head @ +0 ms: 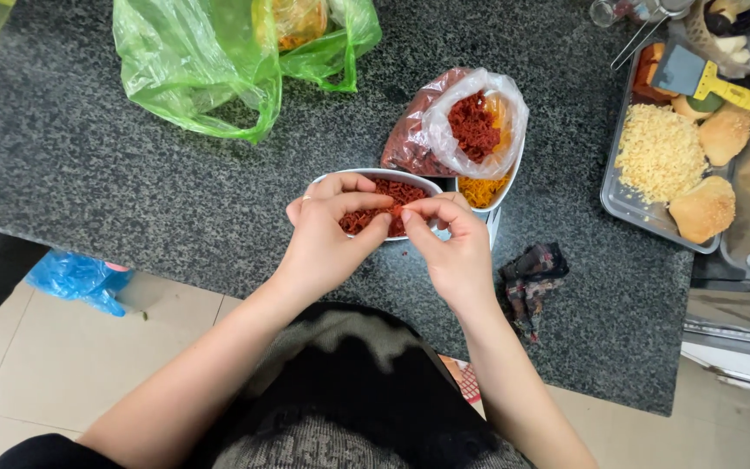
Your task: Transferring and fluffing shredded meat from a plastic bag into a small container.
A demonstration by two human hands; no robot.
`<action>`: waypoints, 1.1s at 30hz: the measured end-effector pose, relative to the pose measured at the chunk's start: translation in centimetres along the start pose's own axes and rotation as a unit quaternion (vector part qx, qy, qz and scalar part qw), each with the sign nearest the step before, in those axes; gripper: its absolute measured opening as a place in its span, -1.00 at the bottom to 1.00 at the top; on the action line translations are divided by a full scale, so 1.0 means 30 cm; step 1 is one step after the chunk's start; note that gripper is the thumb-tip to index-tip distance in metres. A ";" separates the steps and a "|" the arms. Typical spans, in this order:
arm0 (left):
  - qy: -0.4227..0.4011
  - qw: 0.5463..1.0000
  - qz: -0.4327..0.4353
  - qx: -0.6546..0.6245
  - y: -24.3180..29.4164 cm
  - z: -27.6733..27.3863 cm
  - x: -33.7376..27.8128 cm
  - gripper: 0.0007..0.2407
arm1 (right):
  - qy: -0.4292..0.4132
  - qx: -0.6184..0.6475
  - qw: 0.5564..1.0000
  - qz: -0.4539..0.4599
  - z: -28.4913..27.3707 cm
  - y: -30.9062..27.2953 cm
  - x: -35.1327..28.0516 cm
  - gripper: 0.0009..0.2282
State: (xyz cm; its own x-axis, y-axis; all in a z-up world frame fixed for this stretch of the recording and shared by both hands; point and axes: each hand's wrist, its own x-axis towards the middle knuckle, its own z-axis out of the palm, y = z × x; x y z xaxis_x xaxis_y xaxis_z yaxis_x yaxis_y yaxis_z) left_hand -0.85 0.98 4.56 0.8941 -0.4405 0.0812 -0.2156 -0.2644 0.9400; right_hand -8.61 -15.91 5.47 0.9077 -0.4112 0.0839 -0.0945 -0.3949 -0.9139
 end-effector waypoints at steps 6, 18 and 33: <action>0.006 1.000 0.009 0.016 0.015 -0.011 0.014 -0.94 | -0.004 -0.015 1.000 -0.019 0.008 -0.018 -0.014 -0.94; 0.044 0.995 -0.071 0.052 -0.130 0.045 0.086 -0.93 | 0.067 0.098 0.992 0.052 -0.019 0.048 -0.032 -0.92; 0.006 0.997 -0.043 0.061 -0.157 0.108 0.100 -0.91 | 0.065 0.026 0.996 0.056 -0.023 0.139 -0.019 -0.92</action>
State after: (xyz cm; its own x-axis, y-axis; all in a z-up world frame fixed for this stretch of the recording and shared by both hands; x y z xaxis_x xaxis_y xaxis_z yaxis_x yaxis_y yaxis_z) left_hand 1.58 -1.88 -0.71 0.9153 -0.4027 0.0070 -0.1842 -0.4031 0.8964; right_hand -9.80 -17.87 1.89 0.8315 -0.5548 0.0278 -0.1682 -0.2992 -0.9393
